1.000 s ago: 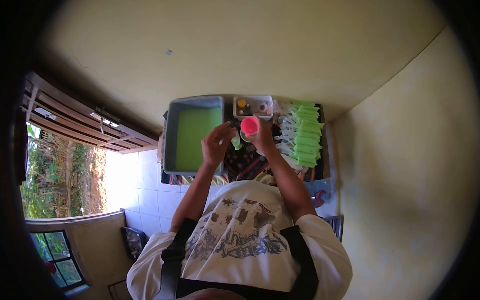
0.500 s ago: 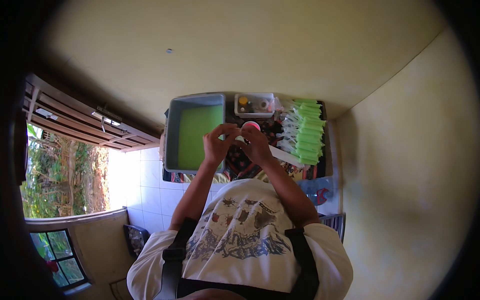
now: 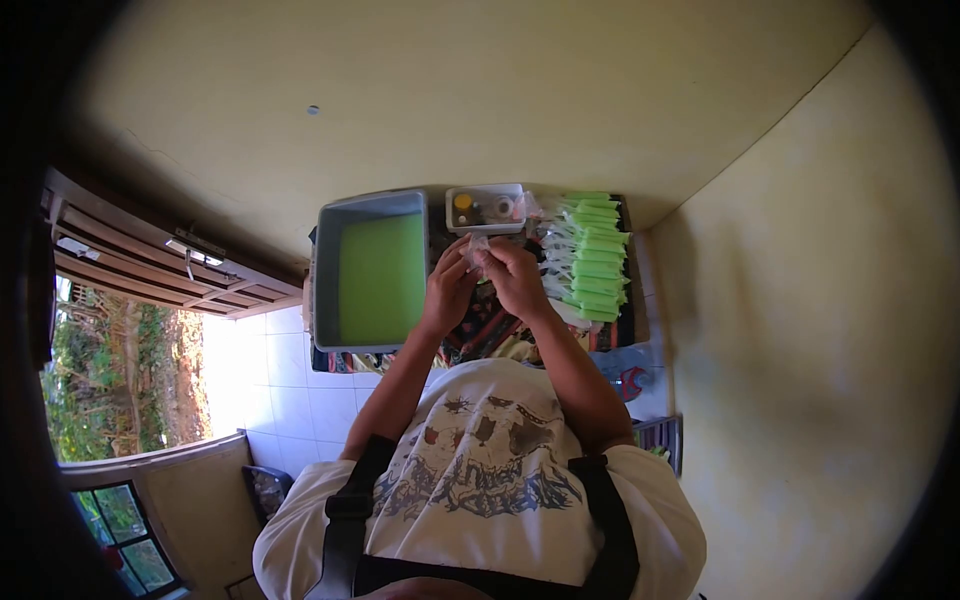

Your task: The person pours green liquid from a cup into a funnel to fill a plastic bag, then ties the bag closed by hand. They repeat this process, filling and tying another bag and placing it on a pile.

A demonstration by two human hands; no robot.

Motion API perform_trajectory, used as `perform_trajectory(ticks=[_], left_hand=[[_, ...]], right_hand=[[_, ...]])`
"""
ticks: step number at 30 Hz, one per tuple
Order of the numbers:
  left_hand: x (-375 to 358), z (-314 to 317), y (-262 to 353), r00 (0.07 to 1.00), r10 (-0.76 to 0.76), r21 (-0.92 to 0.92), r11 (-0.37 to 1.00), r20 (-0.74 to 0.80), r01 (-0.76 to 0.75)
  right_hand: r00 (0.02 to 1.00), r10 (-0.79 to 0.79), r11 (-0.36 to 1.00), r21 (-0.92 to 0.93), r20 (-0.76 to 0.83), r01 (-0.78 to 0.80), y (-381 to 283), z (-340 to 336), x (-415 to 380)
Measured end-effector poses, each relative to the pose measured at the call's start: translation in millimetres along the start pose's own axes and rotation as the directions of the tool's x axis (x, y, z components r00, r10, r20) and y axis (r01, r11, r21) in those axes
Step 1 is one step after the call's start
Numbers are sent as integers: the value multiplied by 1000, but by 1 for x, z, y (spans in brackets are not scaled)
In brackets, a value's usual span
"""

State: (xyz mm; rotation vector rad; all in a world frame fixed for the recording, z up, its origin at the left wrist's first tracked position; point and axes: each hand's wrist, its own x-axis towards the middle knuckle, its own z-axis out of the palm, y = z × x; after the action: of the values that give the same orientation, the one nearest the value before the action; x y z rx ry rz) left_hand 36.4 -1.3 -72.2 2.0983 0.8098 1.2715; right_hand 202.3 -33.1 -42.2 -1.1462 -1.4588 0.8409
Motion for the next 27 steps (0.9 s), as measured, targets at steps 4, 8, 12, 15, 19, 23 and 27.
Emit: perform_trajectory(ticks=[4,8,12,15,19,23,27], left_hand=[[-5,18,-11,1000,-13,-16,1000,-7,13],[-9,33,-15,997,28,157,987,-67,-17],[0,29,1,998,53,241,970,-45,-41],[-1,32,3,998,62,276,960,-29,-51],[-8,29,-2,998,44,359,932,42,-56],[-7,32,4,988,-110,319,938,-108,139],[-33,20,30,721,-686,-60,719,99,693]], right_hand=[[998,34,999,-4,-57,-35,-2,-9,-2],[971,64,998,9,-231,-63,-8,-3,-11],[947,32,999,47,-319,-18,-22,-7,-19],[942,16,996,88,-334,14,-36,-11,-22],[957,46,997,65,-288,-28,-31,-16,-25],[964,89,996,6,-252,-91,-1,-17,-26],[968,88,993,-59,-235,-104,6,-15,-41]])
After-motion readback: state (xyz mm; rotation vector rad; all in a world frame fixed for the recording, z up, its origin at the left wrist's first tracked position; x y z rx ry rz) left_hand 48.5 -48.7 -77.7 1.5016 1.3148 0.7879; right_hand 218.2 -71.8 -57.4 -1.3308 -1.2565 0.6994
